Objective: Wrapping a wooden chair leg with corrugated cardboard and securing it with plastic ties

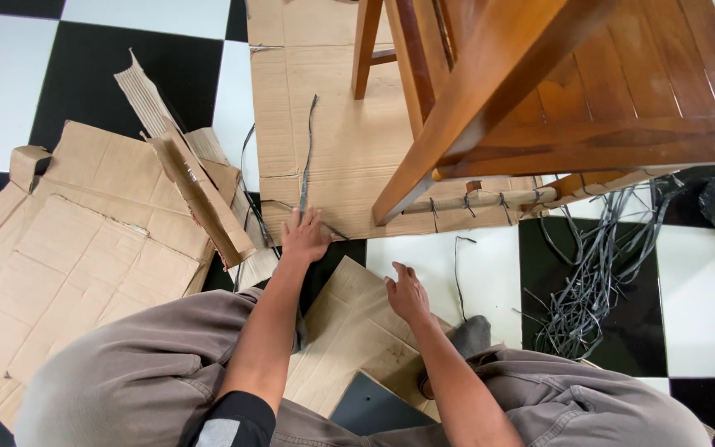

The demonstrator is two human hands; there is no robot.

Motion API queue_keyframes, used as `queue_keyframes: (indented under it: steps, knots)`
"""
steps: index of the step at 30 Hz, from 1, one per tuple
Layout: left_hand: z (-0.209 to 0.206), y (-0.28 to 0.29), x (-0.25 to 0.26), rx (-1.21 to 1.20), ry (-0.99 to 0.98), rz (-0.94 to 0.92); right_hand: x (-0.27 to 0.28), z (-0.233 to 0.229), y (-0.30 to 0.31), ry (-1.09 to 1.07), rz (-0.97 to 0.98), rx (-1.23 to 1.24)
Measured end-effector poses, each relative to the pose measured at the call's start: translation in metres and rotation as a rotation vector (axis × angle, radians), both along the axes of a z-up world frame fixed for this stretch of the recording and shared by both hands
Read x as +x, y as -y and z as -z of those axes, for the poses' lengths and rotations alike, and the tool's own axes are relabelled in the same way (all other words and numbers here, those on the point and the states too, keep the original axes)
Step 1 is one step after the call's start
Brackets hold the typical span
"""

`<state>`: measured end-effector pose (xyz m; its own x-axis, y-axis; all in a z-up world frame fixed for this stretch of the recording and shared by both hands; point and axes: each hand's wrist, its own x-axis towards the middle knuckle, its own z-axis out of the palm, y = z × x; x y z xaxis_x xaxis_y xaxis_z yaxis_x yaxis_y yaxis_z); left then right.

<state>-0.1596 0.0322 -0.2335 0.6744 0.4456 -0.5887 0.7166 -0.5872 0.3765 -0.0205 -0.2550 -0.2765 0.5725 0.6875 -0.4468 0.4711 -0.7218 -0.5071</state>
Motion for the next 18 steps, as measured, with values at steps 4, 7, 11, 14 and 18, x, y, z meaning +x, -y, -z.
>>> queue_keyframes:
  steps: [4,7,11,14,18]
  knots:
    - [0.033,-0.005,-0.027,-0.054,-0.026,-0.167,-0.001,0.006,-0.001,0.026,-0.030,-0.004]
    - [-0.005,-0.003,-0.040,-0.142,0.024,-0.272,-0.002,0.008,-0.009,0.013,-0.011,-0.034]
    - [-0.010,-0.004,-0.060,-0.232,0.073,-0.395,-0.007,0.002,-0.021,0.017,-0.010,0.068]
    - [0.069,-0.013,-0.083,-0.188,-0.053,-0.539,-0.010,0.001,-0.033,0.032,-0.035,0.061]
    - [0.084,-0.009,-0.108,-0.106,-0.213,-0.785,-0.015,0.001,-0.045,0.046,-0.064,0.008]
